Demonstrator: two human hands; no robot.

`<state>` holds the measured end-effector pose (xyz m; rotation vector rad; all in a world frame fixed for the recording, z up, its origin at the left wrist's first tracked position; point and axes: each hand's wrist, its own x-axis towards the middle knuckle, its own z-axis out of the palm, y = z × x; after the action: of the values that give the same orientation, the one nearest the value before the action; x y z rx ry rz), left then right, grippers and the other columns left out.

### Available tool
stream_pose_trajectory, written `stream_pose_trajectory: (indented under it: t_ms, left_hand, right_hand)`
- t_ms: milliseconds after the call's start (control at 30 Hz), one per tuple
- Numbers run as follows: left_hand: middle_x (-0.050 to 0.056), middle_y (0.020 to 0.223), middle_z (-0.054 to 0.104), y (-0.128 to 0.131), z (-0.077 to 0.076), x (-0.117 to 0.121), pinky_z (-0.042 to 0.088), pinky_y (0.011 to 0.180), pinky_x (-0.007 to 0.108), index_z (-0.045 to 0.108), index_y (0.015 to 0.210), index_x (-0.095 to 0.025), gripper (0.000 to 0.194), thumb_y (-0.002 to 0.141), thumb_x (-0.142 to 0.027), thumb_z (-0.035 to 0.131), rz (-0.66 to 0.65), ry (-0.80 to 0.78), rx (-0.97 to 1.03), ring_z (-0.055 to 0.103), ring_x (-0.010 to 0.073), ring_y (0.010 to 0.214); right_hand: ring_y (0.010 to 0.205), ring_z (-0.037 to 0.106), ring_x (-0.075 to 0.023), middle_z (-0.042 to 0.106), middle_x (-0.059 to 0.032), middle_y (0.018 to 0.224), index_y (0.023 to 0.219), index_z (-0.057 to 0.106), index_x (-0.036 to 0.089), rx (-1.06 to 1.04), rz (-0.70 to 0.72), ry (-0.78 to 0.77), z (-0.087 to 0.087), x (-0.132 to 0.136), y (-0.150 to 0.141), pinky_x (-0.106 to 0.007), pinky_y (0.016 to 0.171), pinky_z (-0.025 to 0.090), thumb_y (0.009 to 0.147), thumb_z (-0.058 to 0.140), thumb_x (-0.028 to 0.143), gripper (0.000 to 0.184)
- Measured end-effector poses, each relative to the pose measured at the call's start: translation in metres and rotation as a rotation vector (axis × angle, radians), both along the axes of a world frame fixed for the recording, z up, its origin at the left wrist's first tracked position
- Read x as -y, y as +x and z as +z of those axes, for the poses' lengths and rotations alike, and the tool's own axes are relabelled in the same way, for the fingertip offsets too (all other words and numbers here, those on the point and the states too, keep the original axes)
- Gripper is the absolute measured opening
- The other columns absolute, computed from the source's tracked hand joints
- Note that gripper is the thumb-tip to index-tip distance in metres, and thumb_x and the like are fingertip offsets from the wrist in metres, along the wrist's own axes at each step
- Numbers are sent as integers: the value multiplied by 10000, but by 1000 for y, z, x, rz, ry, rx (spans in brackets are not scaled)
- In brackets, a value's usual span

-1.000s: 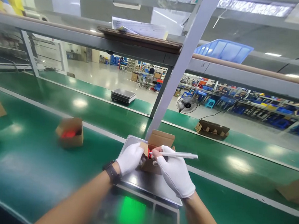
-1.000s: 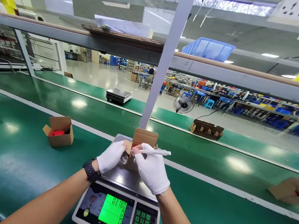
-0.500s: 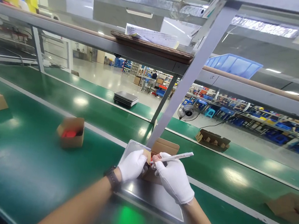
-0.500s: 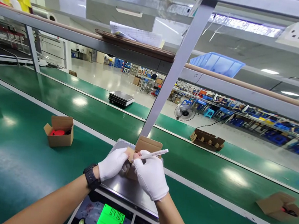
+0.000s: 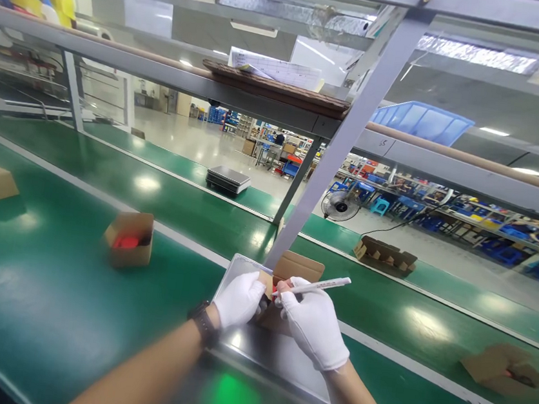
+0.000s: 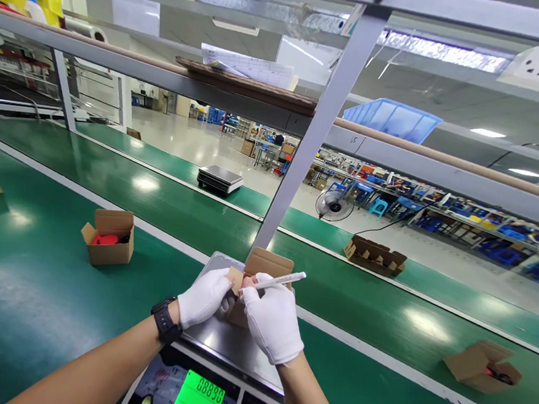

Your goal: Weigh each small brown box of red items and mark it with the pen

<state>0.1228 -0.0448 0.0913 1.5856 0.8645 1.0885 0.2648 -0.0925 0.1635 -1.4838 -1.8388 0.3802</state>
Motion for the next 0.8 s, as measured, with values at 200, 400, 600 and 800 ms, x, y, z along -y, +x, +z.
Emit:
stream_pose_trajectory:
  t_ms: [200, 400, 600, 800]
  left_hand:
    - [31, 628, 565, 1, 0, -1, 411, 483, 232, 502, 785, -148, 350, 860, -443, 328, -7, -21, 7, 520, 133, 507]
    - [33, 620, 564, 0, 4, 1, 407, 476, 242, 511, 780, -150, 336, 859, -424, 334, -12, -16, 8, 516, 140, 502]
    - [38, 634, 558, -2, 13, 7, 394, 510, 262, 513, 742, -168, 312, 871, -400, 350, -20, -7, 72, 510, 146, 539]
    - [48, 623, 555, -1, 12, 7, 388, 488, 281, 530, 750, -174, 292, 857, -407, 391, -27, -51, 91, 503, 158, 515]
  right_hand:
    - [572, 571, -187, 608, -15, 589, 611, 535, 205, -23, -11, -8, -3, -1, 1, -252, 524, 400, 855, 469, 387, 312]
    - [592, 593, -180, 642, -10, 639, 645, 565, 199, -78, -6, -45, -4, -1, 1, -247, 545, 411, 866, 477, 377, 297]
    - [598, 596, -191, 647, -20, 639, 641, 559, 200, -45, 0, -32, -6, -1, 2, -252, 539, 410, 865, 474, 395, 309]
    - [593, 599, -185, 648, -17, 648, 651, 581, 201, -68, 7, -27, -6, -3, 1, -251, 551, 427, 869, 479, 413, 321]
